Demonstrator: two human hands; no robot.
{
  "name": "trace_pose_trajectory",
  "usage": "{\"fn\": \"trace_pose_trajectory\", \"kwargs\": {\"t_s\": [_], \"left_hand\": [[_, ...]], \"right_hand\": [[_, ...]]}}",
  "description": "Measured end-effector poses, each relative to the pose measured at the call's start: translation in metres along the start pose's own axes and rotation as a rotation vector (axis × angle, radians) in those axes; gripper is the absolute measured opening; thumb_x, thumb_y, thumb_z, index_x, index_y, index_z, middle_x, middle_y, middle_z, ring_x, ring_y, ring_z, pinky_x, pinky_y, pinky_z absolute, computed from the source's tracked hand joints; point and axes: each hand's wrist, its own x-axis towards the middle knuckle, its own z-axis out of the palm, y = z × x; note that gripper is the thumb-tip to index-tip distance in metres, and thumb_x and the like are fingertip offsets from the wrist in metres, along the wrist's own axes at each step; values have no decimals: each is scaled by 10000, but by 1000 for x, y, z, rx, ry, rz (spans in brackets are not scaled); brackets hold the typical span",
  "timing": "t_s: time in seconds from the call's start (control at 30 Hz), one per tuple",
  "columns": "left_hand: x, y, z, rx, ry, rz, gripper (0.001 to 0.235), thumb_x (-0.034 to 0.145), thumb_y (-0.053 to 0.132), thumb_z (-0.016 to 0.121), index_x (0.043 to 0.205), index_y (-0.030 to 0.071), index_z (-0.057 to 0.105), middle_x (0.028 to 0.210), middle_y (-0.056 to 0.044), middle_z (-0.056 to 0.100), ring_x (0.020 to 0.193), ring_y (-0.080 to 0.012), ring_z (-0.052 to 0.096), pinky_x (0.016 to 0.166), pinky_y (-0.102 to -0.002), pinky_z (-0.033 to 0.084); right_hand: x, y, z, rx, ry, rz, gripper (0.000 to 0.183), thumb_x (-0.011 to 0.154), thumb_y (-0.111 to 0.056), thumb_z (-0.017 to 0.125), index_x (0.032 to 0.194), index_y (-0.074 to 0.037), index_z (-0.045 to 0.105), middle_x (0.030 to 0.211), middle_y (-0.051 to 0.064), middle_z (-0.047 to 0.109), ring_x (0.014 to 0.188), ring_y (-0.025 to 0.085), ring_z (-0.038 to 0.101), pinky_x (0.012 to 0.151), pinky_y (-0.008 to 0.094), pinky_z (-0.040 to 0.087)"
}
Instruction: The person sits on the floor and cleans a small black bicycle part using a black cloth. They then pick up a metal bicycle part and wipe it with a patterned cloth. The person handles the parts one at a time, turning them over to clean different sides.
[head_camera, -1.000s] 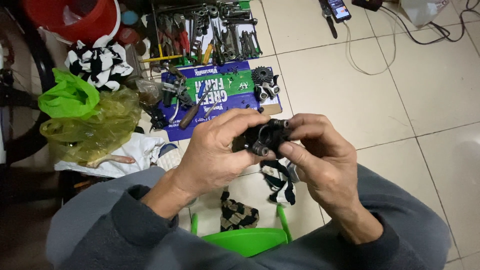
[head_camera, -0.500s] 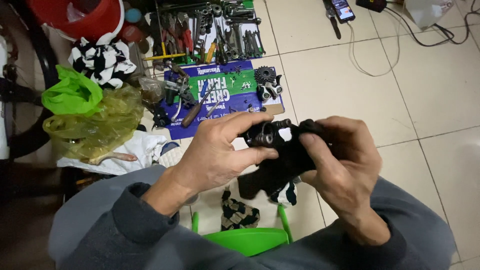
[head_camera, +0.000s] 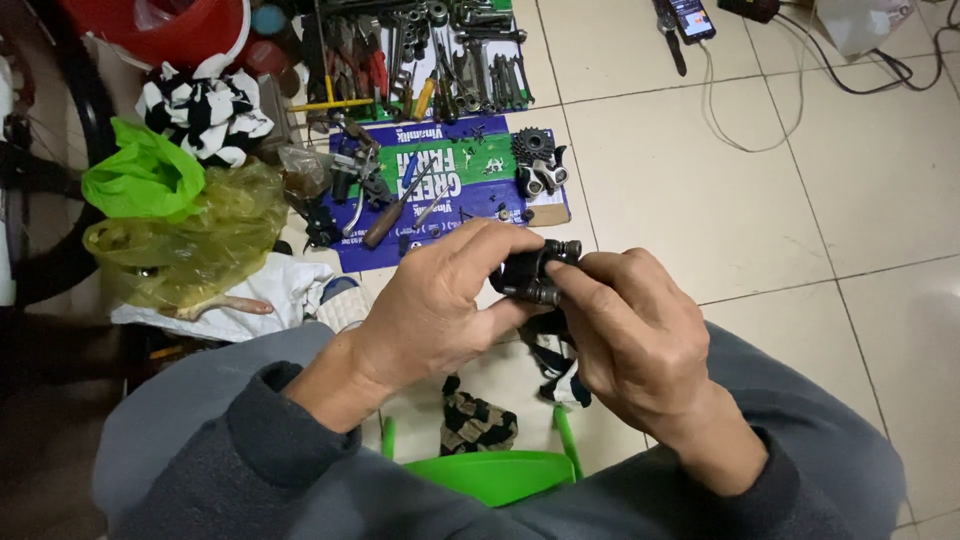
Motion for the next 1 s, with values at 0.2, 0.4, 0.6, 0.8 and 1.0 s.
{"fn": "trace_pose_trajectory", "kwargs": {"t_s": [0.2, 0.4, 0.6, 0.8, 1.0], "left_hand": [[3, 6, -3, -19, 17, 40, 386, 865, 82, 811, 1184, 30, 599, 1101, -115, 669, 991, -248, 684, 926, -320, 554], [12, 13, -10, -147, 19, 61, 324, 896, 54, 800, 1162, 43, 616, 1086, -97, 673, 1032, -238, 690, 950, -310, 541], [10, 11, -11, -126, 17, 130, 353, 885, 4, 803, 1182, 27, 615, 1100, -112, 684, 1000, -269, 692, 905, -340, 569], [5, 7, -9, -16, 53, 195, 391, 844, -43, 780, 1194, 11, 614, 1151, -187, 686, 1153, -375, 697, 976, -410, 578], [4, 3, -4, 84, 76, 269, 494, 703, -166, 706, 1159, 11, 641, 1141, -178, 633, 1013, -348, 679, 897, -393, 578]], "right_hand": [[3, -4, -5, 130, -34, 116, 136, 981, 44, 613, 1096, 30, 683, 973, 200, 649, 779, 263, 644, 684, 313, 518], [-4, -4, -6, 139, 63, 194, 155, 939, 51, 699, 1071, 21, 621, 963, 173, 684, 809, 264, 681, 737, 312, 538], [-1, -7, -5, 131, 10, 153, 119, 959, 60, 657, 1074, 33, 671, 992, 196, 652, 837, 268, 667, 771, 314, 551], [-3, -9, -5, 178, -42, 248, 123, 944, 81, 635, 1031, 11, 686, 952, 146, 652, 808, 221, 654, 725, 281, 516], [-6, -4, -10, 322, -155, 420, 135, 918, 40, 643, 1015, -47, 676, 822, 58, 575, 737, 178, 552, 707, 283, 446]]}}
